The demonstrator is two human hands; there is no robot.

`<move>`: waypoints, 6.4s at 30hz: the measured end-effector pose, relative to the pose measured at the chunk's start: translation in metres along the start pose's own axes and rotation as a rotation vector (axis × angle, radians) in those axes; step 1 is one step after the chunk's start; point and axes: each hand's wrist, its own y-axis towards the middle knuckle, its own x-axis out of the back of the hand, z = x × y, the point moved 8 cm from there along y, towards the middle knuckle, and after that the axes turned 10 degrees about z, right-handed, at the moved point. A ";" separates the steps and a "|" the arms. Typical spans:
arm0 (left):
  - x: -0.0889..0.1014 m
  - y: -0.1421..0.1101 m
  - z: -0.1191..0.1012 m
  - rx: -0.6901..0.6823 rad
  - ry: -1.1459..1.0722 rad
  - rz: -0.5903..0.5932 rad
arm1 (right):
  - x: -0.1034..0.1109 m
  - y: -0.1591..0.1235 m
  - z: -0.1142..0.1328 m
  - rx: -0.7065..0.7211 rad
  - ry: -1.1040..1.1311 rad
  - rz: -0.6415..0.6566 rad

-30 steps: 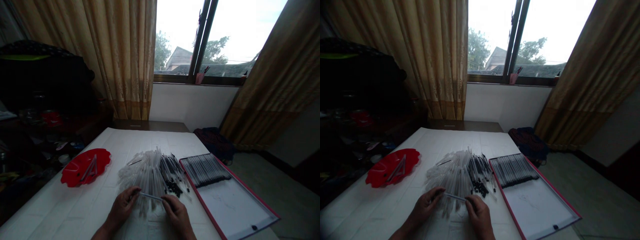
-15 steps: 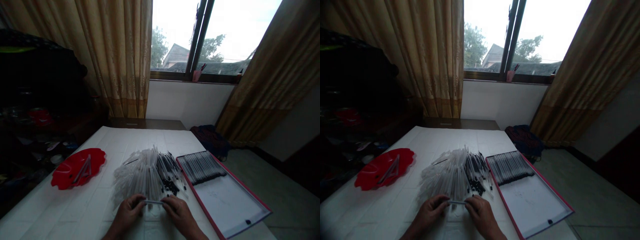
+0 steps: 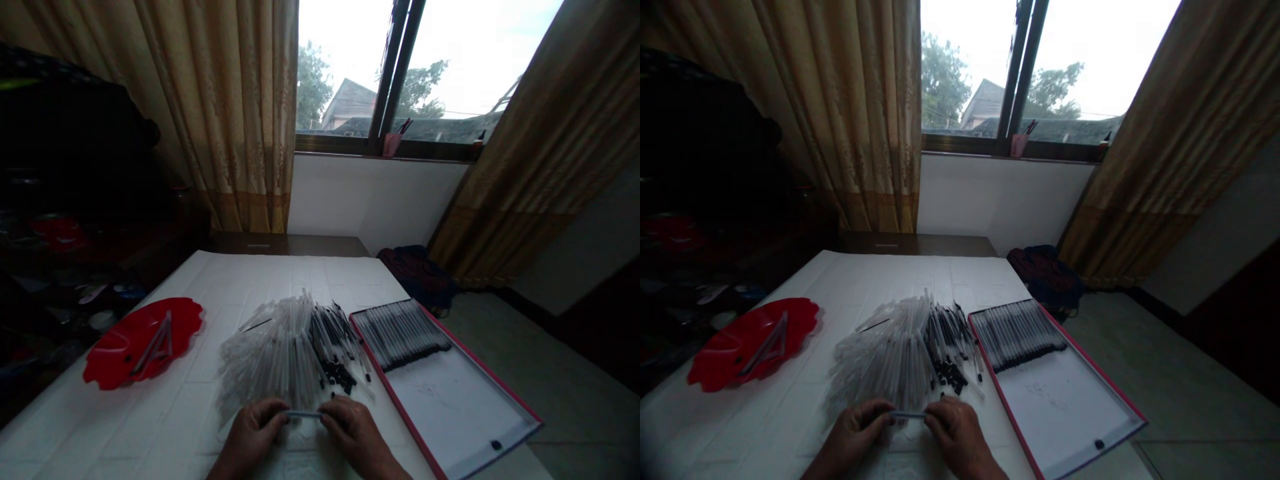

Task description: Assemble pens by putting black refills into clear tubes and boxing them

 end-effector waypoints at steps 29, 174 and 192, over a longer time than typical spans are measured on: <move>0.039 -0.013 -0.009 -0.044 -0.538 -0.173 | 0.153 -0.011 -0.096 -0.658 -0.456 -0.509; 0.022 -0.048 -0.044 -0.782 0.801 -0.604 | 0.098 -0.038 0.022 -0.035 -0.007 -0.761; 0.014 -0.059 -0.062 -0.851 0.860 -0.585 | 0.085 -0.013 0.033 -0.015 0.132 -0.576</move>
